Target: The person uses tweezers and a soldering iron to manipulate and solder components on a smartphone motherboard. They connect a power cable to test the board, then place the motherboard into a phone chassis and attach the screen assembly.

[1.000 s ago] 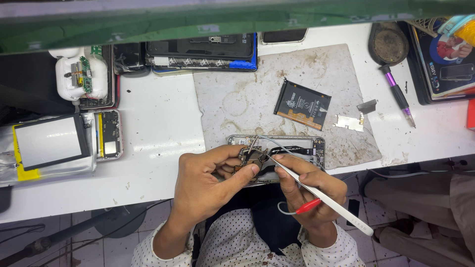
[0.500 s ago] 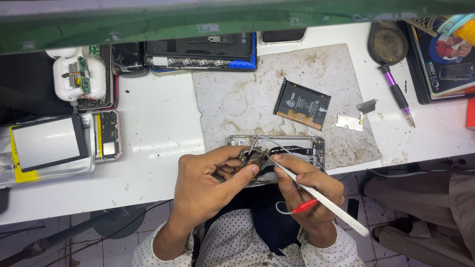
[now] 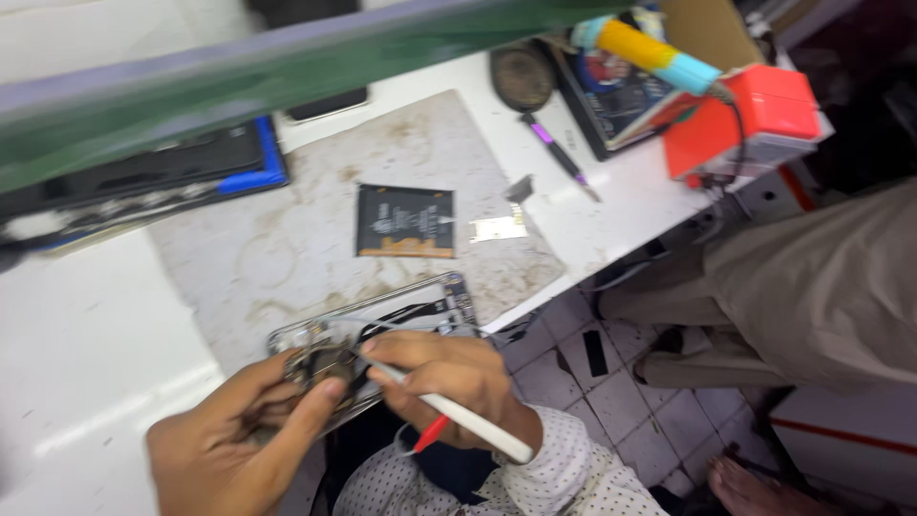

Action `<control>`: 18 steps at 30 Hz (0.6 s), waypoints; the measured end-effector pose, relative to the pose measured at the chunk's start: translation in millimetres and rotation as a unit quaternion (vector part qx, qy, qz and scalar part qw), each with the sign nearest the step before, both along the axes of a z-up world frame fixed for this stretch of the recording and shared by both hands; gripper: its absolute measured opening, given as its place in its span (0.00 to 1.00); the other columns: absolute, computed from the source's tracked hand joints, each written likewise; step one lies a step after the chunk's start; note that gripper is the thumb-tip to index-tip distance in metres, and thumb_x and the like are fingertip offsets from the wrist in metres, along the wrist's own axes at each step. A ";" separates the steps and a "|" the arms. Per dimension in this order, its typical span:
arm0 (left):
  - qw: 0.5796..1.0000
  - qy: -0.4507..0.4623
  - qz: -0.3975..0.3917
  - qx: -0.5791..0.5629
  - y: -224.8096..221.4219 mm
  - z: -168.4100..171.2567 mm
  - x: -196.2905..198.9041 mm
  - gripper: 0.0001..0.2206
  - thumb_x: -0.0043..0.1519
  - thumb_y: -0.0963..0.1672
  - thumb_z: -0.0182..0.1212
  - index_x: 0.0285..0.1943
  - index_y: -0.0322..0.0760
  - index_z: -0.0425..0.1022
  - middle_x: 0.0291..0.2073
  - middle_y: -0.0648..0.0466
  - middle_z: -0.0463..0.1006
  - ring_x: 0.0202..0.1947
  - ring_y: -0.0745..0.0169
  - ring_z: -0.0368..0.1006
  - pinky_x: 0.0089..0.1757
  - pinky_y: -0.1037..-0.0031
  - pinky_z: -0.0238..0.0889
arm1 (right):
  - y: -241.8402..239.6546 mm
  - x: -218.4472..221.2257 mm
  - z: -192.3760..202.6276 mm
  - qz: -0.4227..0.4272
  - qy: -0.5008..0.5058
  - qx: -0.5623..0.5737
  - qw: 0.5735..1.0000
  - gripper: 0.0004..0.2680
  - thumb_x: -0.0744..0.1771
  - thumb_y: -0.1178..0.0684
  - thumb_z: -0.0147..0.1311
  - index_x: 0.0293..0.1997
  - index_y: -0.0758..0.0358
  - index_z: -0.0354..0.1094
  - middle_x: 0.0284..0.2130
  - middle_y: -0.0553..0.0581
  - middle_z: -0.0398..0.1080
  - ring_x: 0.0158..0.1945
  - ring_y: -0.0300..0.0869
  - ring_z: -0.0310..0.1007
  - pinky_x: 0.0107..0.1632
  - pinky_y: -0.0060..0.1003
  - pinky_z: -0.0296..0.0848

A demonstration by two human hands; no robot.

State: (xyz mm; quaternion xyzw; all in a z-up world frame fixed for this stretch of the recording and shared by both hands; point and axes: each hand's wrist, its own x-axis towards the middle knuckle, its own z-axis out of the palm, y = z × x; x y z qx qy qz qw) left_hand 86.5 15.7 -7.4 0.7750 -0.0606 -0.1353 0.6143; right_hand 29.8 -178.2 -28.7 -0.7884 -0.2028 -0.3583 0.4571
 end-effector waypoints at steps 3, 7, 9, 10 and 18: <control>0.999 -0.018 -0.012 0.040 2.1 -13.1 1.8 0.16 0.52 0.35 0.69 0.49 0.24 0.80 0.36 0.42 0.86 0.36 0.61 0.85 0.41 0.72 0.79 | -1.8 0.4 3.7 -0.006 -0.003 -0.014 1.000 0.14 0.67 0.66 0.64 0.49 0.63 0.56 0.44 0.69 0.76 0.47 0.53 0.83 0.44 0.41 0.87; 0.998 -0.017 -0.016 0.055 10.8 -39.0 3.8 0.17 0.52 0.35 0.69 0.52 0.24 0.78 0.37 0.41 0.85 0.36 0.59 0.84 0.42 0.71 0.78 | 0.8 -1.1 6.8 -0.030 0.000 -0.024 0.999 0.14 0.69 0.65 0.64 0.50 0.62 0.55 0.45 0.64 0.76 0.48 0.50 0.83 0.45 0.39 0.87; 0.998 -0.026 -0.003 0.065 11.5 -52.6 5.8 0.16 0.54 0.35 0.69 0.51 0.23 0.79 0.37 0.40 0.85 0.37 0.58 0.83 0.43 0.70 0.77 | -0.3 -0.8 8.0 -0.027 -0.001 -0.017 0.999 0.14 0.69 0.64 0.63 0.50 0.61 0.56 0.44 0.64 0.76 0.47 0.52 0.84 0.43 0.39 0.86; 0.998 -0.035 -0.010 0.057 13.6 -57.6 6.8 0.15 0.54 0.35 0.69 0.51 0.24 0.79 0.37 0.40 0.85 0.37 0.58 0.83 0.44 0.70 0.77 | -0.4 -0.8 7.9 -0.026 -0.001 -0.014 1.000 0.14 0.68 0.64 0.63 0.50 0.61 0.56 0.44 0.64 0.76 0.46 0.52 0.84 0.42 0.39 0.86; 0.996 -0.064 -0.005 0.062 19.9 -76.0 7.2 0.15 0.56 0.37 0.68 0.52 0.25 0.78 0.37 0.42 0.85 0.37 0.60 0.83 0.42 0.71 0.77 | -1.7 -4.8 6.4 -0.010 0.016 0.006 1.000 0.14 0.70 0.62 0.62 0.53 0.61 0.54 0.46 0.65 0.76 0.47 0.52 0.84 0.41 0.37 0.86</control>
